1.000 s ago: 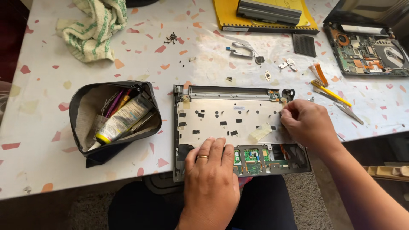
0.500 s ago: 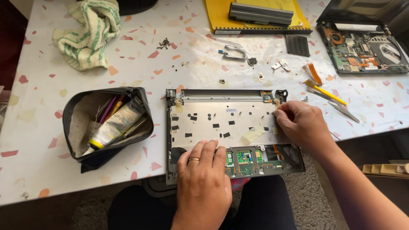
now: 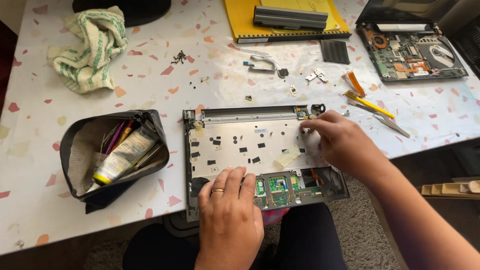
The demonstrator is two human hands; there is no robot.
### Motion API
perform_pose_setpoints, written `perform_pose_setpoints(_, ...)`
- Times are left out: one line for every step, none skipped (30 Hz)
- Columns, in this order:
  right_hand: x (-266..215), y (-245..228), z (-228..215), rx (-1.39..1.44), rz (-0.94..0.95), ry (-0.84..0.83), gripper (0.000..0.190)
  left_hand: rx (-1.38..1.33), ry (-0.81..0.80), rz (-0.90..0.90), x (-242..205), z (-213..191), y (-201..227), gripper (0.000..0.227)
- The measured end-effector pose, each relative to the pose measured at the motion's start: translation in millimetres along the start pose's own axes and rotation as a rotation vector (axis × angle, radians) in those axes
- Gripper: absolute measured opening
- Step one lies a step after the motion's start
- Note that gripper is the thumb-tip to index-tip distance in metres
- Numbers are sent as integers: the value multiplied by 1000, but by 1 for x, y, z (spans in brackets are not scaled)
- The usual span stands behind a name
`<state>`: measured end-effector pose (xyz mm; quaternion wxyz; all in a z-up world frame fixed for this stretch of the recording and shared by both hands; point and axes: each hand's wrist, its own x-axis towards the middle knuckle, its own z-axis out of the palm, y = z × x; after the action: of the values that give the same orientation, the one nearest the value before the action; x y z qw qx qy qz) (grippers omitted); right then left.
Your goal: The person disassembles the internal components of a laptop at a workshop desk, using a precision screwdriver to remove small screws and their hands to detach internal panels and connectors.
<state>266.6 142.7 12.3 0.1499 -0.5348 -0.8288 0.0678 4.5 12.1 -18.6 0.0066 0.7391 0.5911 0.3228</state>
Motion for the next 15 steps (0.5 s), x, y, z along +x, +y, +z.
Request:
perform_pose_setpoints(1, 4, -2, 1, -1, -2, 53, 0, -1, -2, -1, 0, 0, 48)
perform_pose_setpoints(3, 8, -3, -20, -64, 0, 43, -1, 1, -2, 0, -1, 0, 48)
perform_pose_setpoints(5, 12, -5, -41, -126, 1, 32, -2, 3, -1, 0, -1, 1, 48)
perform_pose_setpoints(6, 11, -8, -41, -129, 1, 32, -1, 4, -3, 0, -1, 0, 48)
perform_pose_setpoints(6, 10, -11, -32, -134, -28, 29, 1, 9, 2, 0, -1, 0, 48)
perform_pose_setpoints(5, 10, -13, -22, -137, -59, 25, 3, 10, 8, 0, -1, 0, 49)
perform_pose_setpoints(6, 12, -14, -21, -137, -60, 25, 4, 9, 7, 0, 0, 1, 49)
perform_pose_setpoints(7, 13, -14, -40, -202, -67, 19, 2, 0, 3, 0, 0, 1, 49)
perform_pose_setpoints(8, 15, -15, -59, -266, -74, 13, 0, -9, -1, 0, 1, 1, 50)
perform_pose_setpoints(11, 18, -15, -55, -268, -74, 13, 3, -10, -2, 0, 1, 1, 50)
perform_pose_setpoints(15, 21, -16, -130, -343, -133, 13, 8, -14, -3, 0, 1, 2, 50)
perform_pose_setpoints(18, 24, -17, -205, -420, -191, 14, 15, -18, -6, 1, 0, 2, 49)
perform_pose_setpoints(21, 28, -17, -200, -424, -191, 14, 20, -19, -9, 0, 0, 2, 49)
perform_pose_setpoints(24, 33, -17, -280, -465, -254, 17, 17, -17, -9, 0, 0, 2, 50)
perform_pose_setpoints(27, 38, -18, -361, -507, -316, 21, 13, -14, -9, 0, 0, 2, 50)
